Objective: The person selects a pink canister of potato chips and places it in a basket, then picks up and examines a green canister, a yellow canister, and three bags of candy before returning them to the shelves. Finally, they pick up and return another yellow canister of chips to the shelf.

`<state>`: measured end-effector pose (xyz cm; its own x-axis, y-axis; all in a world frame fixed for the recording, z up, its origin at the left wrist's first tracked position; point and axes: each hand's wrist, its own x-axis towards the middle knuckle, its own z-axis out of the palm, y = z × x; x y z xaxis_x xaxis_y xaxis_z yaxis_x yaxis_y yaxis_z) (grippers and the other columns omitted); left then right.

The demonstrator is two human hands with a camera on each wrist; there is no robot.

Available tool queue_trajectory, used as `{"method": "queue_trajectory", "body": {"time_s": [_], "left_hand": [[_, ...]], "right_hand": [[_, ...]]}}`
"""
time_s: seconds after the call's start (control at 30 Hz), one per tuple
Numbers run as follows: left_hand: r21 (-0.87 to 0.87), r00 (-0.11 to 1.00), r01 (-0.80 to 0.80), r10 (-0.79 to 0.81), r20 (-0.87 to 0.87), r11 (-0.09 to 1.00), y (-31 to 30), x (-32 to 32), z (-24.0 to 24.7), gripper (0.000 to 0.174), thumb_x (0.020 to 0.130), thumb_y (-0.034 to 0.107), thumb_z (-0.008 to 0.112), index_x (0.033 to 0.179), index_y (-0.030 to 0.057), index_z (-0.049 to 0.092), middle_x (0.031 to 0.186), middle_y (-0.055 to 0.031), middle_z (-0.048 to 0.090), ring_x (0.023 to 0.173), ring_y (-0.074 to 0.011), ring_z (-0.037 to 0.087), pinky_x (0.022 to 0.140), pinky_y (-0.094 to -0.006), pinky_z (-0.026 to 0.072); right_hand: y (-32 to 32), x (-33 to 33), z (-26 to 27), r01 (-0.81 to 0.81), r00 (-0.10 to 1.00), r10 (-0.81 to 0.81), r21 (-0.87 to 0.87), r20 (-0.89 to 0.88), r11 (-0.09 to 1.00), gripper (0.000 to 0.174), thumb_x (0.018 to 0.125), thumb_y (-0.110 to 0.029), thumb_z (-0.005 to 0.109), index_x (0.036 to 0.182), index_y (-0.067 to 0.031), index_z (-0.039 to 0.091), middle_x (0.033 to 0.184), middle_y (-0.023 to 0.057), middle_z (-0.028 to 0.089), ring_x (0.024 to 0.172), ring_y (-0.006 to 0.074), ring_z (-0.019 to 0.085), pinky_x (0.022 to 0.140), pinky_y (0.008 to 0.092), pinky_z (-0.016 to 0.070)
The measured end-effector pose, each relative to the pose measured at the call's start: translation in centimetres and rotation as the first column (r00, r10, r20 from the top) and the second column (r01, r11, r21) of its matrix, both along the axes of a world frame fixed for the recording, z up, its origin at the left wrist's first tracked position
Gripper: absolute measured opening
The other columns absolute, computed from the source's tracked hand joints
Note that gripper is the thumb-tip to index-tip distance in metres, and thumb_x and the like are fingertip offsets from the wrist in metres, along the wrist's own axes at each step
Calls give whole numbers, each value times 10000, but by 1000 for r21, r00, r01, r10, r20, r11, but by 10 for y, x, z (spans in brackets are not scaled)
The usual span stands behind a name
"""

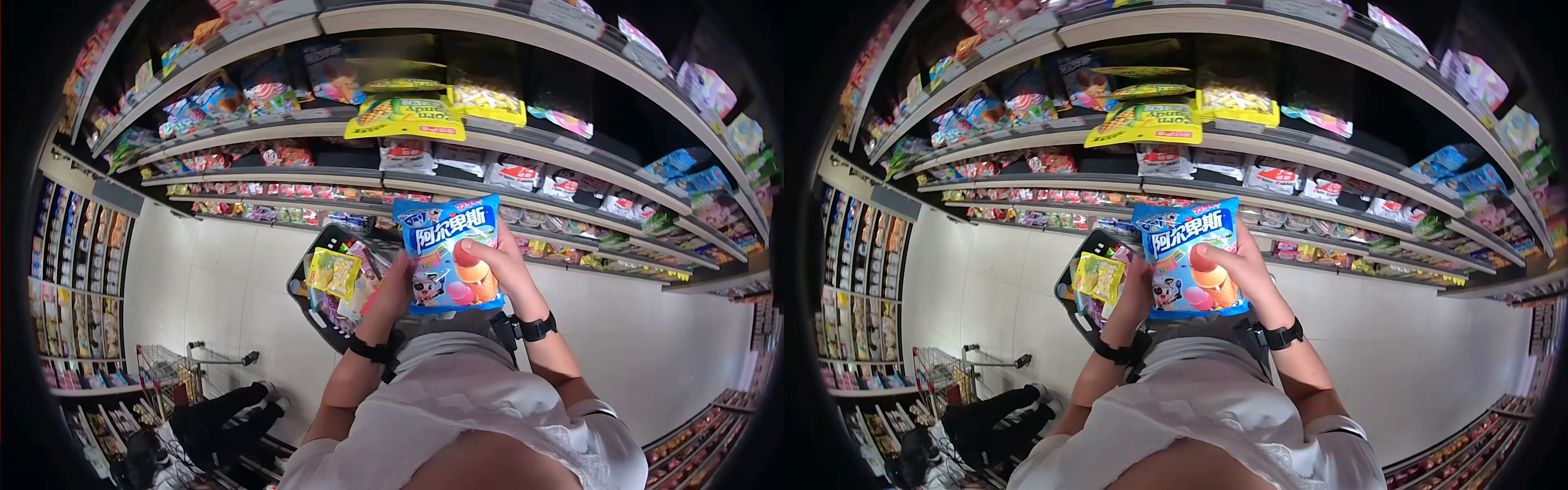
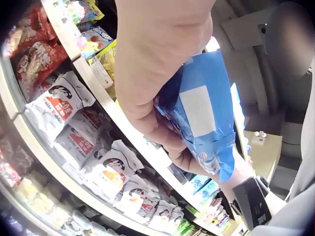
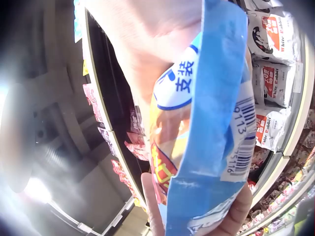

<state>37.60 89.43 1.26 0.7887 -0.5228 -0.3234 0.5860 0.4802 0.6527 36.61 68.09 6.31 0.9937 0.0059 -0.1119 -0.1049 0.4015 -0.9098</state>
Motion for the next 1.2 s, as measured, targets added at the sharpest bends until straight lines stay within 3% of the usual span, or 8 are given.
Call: {"method": "queue_trajectory", "body": {"time_s": [0.03,0.1,0.13,0.27,0.53,0.73,1.0,1.2], "left_hand": [[-1,1000,25,-25,-8,1000,-4,1,8,561,1043,454,425,1421,40,459,1341,-109,597,1186,-208,603,1009,-383,479],[204,956,177,-218,199,963,-12,7,23,551,993,360,570,1425,44,440,1298,-87,606,1142,-177,611,979,-349,496],[182,974,91,-125,189,979,-25,4,34,563,901,201,712,1382,43,467,1236,-64,625,1100,-149,614,941,-314,511],[260,955,97,-163,247,961,-42,11,43,617,797,48,776,1347,19,500,1202,-71,658,1064,-147,641,935,-307,515],[262,952,65,-139,272,963,-46,10,40,610,786,35,798,1323,22,510,1202,-76,659,1067,-148,640,913,-312,532],[260,924,73,-163,345,963,-39,7,38,672,762,34,824,1349,35,497,1204,-65,659,1063,-144,639,911,-306,533],[296,934,97,-190,302,950,-29,10,44,687,747,27,825,1349,38,495,1192,-59,662,1027,-135,648,869,-296,541],[270,932,54,-146,332,961,-29,20,40,489,861,86,759,1295,37,539,1189,-59,667,1043,-129,639,910,-315,526]], "right_hand": [[-5,-1,-3,25,1000,-25,-1,-8,1000,486,888,-58,713,1321,-33,494,1214,87,649,1089,157,637,952,325,506],[-16,-3,-11,105,993,-102,55,-51,993,485,894,-56,708,1323,-33,482,1205,87,644,1091,159,630,952,322,501],[-19,-3,-7,141,988,-135,84,-75,987,485,899,-62,706,1324,-35,474,1194,85,641,1086,165,628,951,324,498],[-29,-5,-1,199,979,-196,70,-49,977,420,995,-206,627,1346,-36,470,1197,76,637,1087,137,621,914,303,519],[-33,-7,15,260,959,-239,145,-150,955,399,1033,-286,564,1335,-31,508,1237,75,627,1087,137,630,927,303,518],[-44,0,11,126,991,-112,266,-69,956,315,972,-119,630,1271,-38,570,1181,76,675,1060,161,655,927,322,526],[-35,0,5,131,991,-129,281,-25,951,295,976,-101,621,1265,-46,596,1203,77,673,1061,168,657,932,327,526],[-27,0,13,108,994,-105,300,-27,948,299,1004,-152,601,1280,-39,579,1193,74,678,1047,163,664,929,325,532]]}}
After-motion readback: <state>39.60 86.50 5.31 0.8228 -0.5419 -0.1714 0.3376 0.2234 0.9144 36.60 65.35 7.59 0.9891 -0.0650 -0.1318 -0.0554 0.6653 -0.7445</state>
